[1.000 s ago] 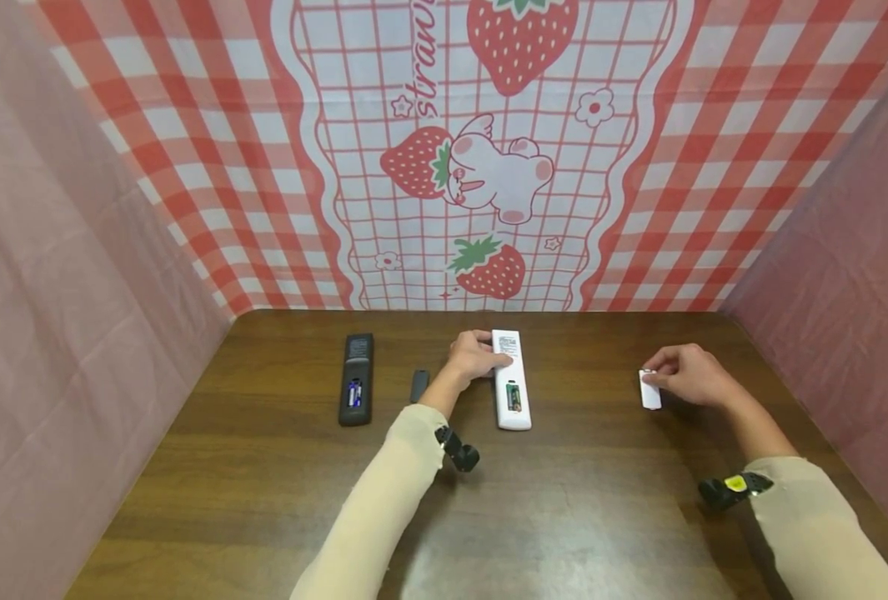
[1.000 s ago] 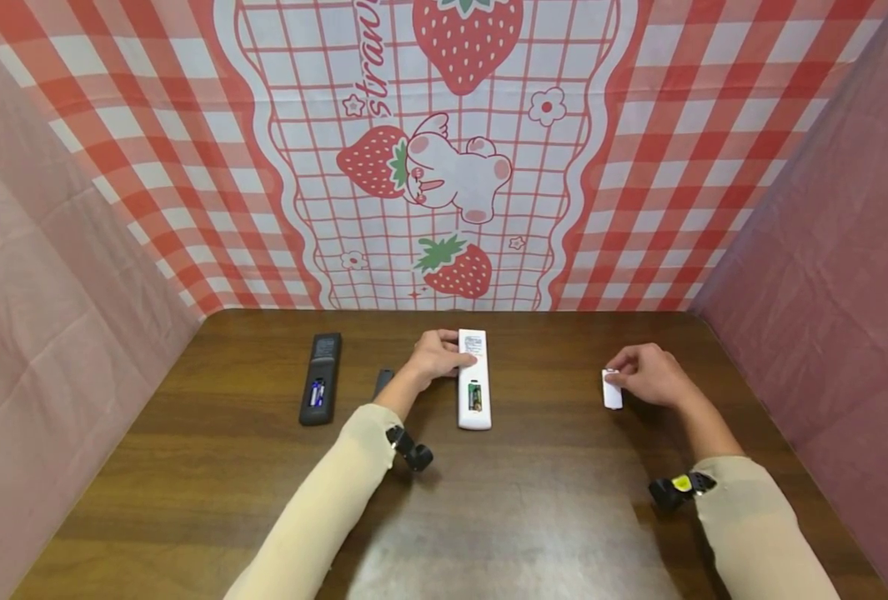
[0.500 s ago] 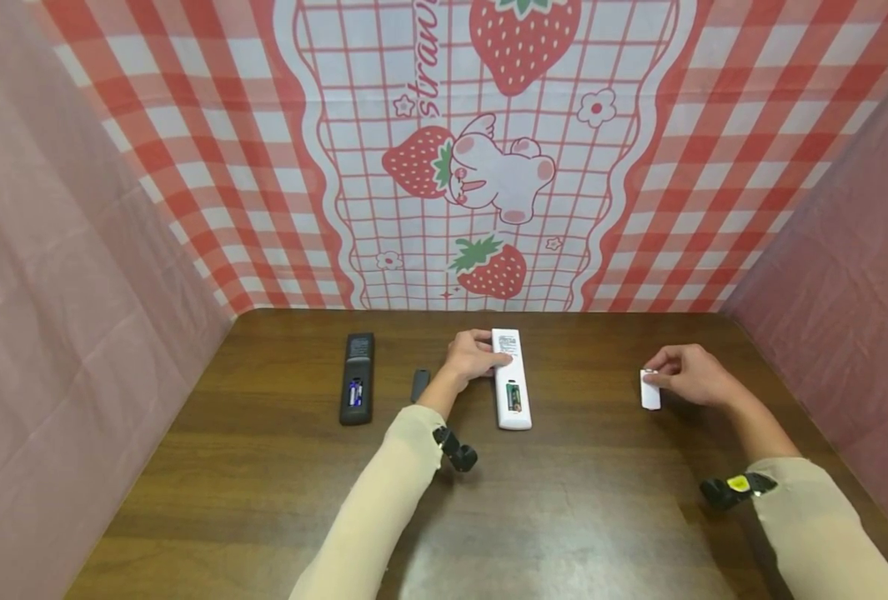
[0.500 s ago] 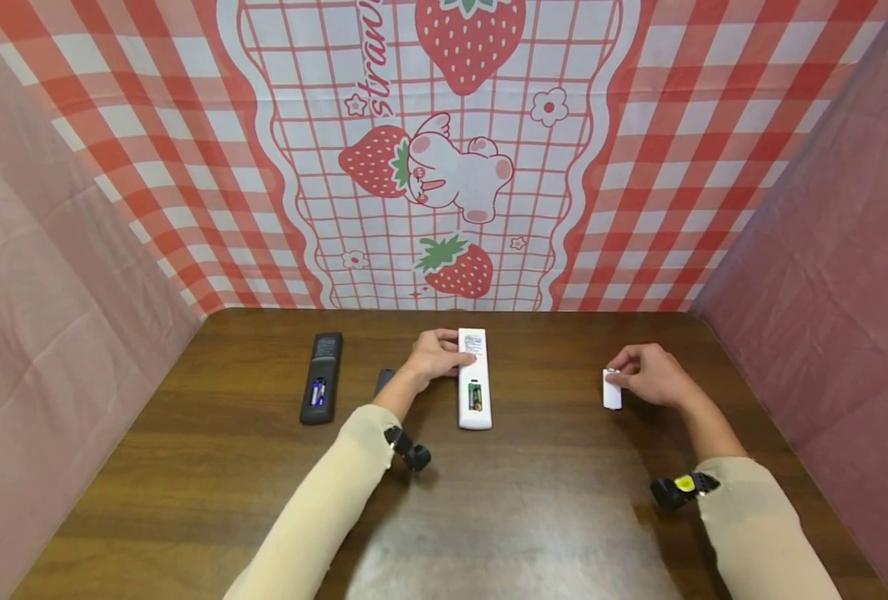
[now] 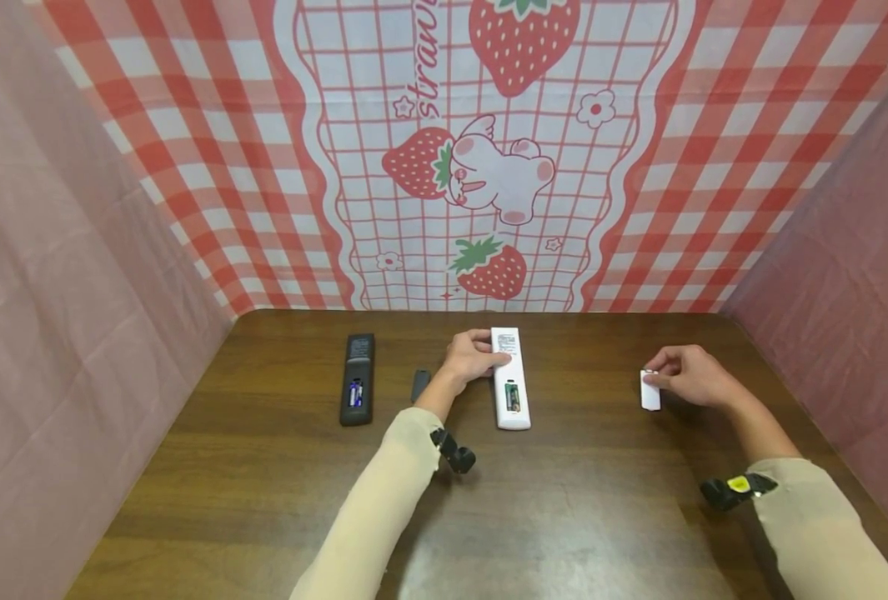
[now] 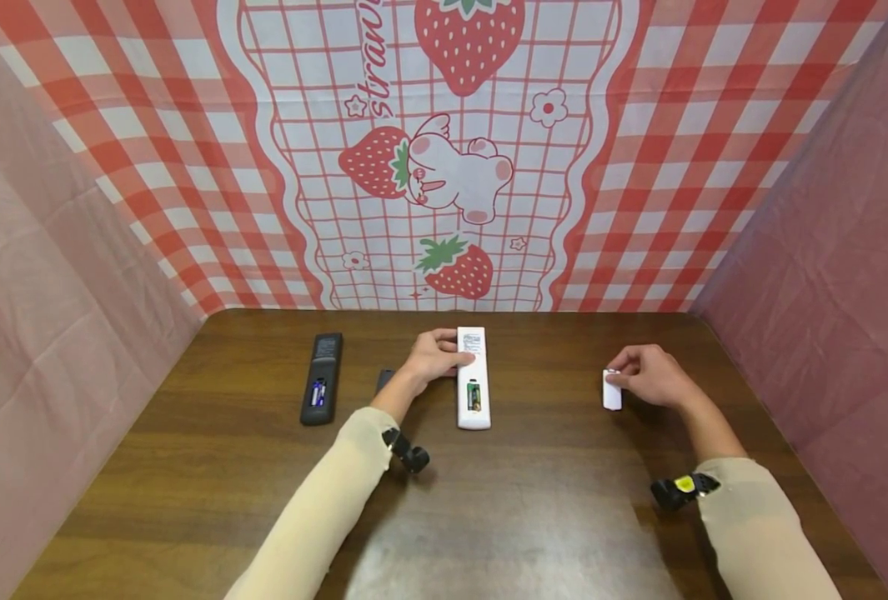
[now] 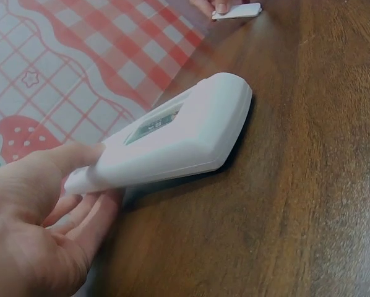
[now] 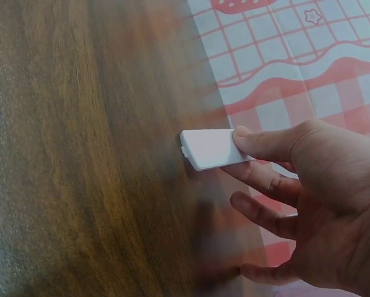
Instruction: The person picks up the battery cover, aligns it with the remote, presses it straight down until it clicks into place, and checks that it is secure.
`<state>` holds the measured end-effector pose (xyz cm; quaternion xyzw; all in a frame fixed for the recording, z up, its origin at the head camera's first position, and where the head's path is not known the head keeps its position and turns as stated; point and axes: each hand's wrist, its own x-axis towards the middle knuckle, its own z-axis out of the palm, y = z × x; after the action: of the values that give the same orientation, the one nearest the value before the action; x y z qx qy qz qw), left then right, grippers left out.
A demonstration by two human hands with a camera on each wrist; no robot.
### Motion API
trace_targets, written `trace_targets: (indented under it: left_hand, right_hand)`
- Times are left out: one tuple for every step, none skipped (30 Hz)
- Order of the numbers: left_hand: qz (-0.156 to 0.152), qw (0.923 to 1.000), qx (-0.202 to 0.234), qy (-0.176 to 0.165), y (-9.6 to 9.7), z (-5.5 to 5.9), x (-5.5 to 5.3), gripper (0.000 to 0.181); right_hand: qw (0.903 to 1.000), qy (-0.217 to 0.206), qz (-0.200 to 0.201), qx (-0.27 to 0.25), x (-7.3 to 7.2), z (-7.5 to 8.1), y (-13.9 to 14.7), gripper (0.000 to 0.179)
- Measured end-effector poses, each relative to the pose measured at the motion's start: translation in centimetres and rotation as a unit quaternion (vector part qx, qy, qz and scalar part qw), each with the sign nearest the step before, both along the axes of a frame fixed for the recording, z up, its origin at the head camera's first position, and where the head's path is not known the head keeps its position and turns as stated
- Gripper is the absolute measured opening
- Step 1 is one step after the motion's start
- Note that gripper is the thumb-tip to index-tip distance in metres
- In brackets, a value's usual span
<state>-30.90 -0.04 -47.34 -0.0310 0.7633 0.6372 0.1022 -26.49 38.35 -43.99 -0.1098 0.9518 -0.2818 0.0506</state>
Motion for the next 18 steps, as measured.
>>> trace_targets:
  left_hand:
    - [-0.001,1.0000,-0.001,0.001,0.01,-0.06,-0.03,0.063]
    - [-0.002,1.0000,-0.001,0.002,0.02,-0.11,-0.05,0.064]
    - [-0.003,1.0000,0.000,0.002,0.03,-0.14,-0.07,0.064]
    - [-0.004,1.0000,0.000,0.002,0.05,-0.18,-0.09,0.065]
    - [-0.005,1.0000,0.000,0.002,0.06,-0.21,-0.09,0.065]
    - [-0.005,1.0000,0.001,0.002,0.08,-0.26,-0.11,0.065]
    - [-0.005,1.0000,0.003,0.002,0.09,-0.28,-0.12,0.066]
    - [-0.005,1.0000,0.004,0.001,0.10,-0.30,-0.11,0.066]
    - [-0.004,1.0000,0.004,0.000,0.12,-0.31,-0.12,0.066]
    - [-0.003,1.0000,0.004,0.000,0.14,-0.31,-0.13,0.066]
    - [-0.003,1.0000,0.003,0.000,0.15,-0.31,-0.13,0.065]
    - [-0.003,1.0000,0.003,-0.001,0.16,-0.31,-0.14,0.065]
    - [-0.004,1.0000,0.003,-0.001,0.16,-0.29,-0.14,0.065]
    - [-0.005,1.0000,0.003,-0.001,0.15,-0.28,-0.15,0.065]
    - [-0.007,1.0000,0.005,-0.002,0.13,-0.26,-0.14,0.064]
    - [-0.009,0.9999,0.008,-0.002,0.09,-0.24,-0.13,0.064]
    - [-0.013,0.9999,0.012,-0.002,0.05,-0.23,-0.12,0.064]
    - [-0.016,0.9998,0.015,-0.003,0.01,-0.21,-0.11,0.063]
  right_hand:
    - [1.0000,-0.001,-0.001,0.000,0.02,0.01,-0.01,0.019]
    - [1.0000,-0.002,-0.001,0.001,0.02,0.00,-0.02,0.019]
    - [1.0000,-0.002,0.000,0.000,0.01,-0.02,-0.04,0.019]
    - [1.0000,-0.004,-0.001,0.000,-0.01,-0.04,-0.05,0.020]
    - [1.0000,-0.006,-0.002,-0.001,-0.01,-0.04,-0.09,0.020]
    - [1.0000,-0.007,-0.001,-0.002,-0.02,-0.05,-0.10,0.020]
    - [1.0000,-0.009,-0.001,-0.003,-0.07,-0.09,-0.09,0.020]
    - [0.9999,-0.010,-0.001,-0.004,-0.11,-0.13,-0.09,0.020]
    - [0.9999,-0.011,-0.001,-0.005,-0.14,-0.16,-0.10,0.021]
    - [0.9999,-0.012,-0.001,-0.006,-0.17,-0.18,-0.08,0.020]
    - [0.9999,-0.011,-0.001,-0.006,-0.20,-0.20,-0.07,0.020]
    - [0.9999,-0.010,-0.001,-0.007,-0.22,-0.21,-0.05,0.020]
    - [0.9999,-0.010,0.000,-0.006,-0.26,-0.23,-0.02,0.020]
    - [0.9999,-0.009,0.000,-0.006,-0.27,-0.23,0.00,0.020]
    - [0.9999,-0.009,0.000,-0.005,-0.27,-0.22,0.01,0.020]
    - [0.9999,-0.010,0.001,-0.005,-0.26,-0.22,0.01,0.020]
    - [0.9999,-0.011,0.000,-0.004,-0.25,-0.21,0.02,0.020]
    - [0.9999,-0.013,0.000,-0.003,-0.23,-0.18,0.01,0.020]
